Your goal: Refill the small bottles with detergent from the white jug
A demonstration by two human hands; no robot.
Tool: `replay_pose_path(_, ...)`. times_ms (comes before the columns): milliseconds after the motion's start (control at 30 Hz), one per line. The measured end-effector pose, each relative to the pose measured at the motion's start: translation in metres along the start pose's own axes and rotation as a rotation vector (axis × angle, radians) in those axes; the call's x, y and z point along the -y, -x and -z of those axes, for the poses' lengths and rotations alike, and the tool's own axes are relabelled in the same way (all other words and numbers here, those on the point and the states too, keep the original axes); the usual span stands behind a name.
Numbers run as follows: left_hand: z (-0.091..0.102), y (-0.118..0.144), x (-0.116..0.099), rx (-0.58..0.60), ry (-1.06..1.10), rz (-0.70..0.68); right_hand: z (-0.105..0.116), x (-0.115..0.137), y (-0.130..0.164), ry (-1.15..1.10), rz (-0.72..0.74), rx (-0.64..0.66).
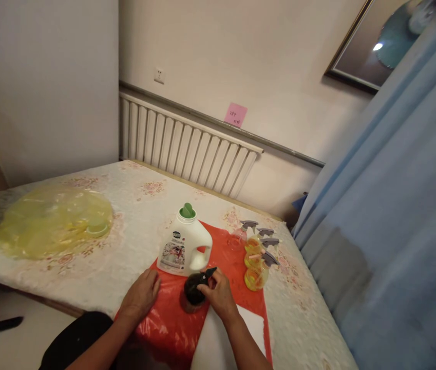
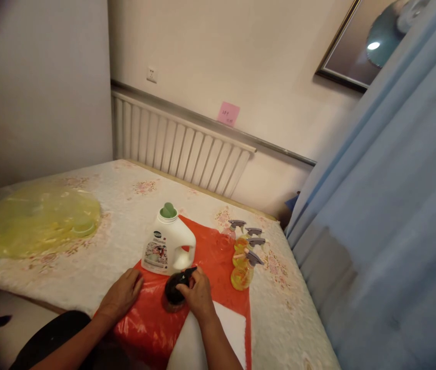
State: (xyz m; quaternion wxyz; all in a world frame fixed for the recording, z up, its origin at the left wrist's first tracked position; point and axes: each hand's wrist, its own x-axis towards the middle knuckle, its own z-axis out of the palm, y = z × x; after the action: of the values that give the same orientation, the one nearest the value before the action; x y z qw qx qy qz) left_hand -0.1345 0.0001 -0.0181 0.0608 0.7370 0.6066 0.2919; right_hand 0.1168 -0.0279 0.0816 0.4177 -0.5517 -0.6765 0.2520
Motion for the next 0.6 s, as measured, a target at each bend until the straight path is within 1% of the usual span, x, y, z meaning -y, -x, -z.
replay_pose_path(67,0.000,0.000,0.000,0.001,-0.001,-0.001,-0.004,-0.002,-0.001,0.040,-0.012,-0.057)
replay_pose_path(133,0.000,-0.001,0.000,0.001,-0.003,-0.003,-0.006,-0.003,0.000,0.065,-0.022,-0.077)
replay_pose_path(400,0.000,-0.002,0.000,0.002,0.003,-0.003,-0.002,-0.002,0.011,0.067,0.048,-0.085)
replay_pose_path(533,0.000,-0.001,0.001,0.009,0.007,-0.005,-0.002,-0.005,0.009,0.069,0.085,-0.069)
replay_pose_path(600,0.000,-0.001,0.001,0.010,0.007,-0.003,-0.004,-0.006,0.007,0.066,0.080,-0.072)
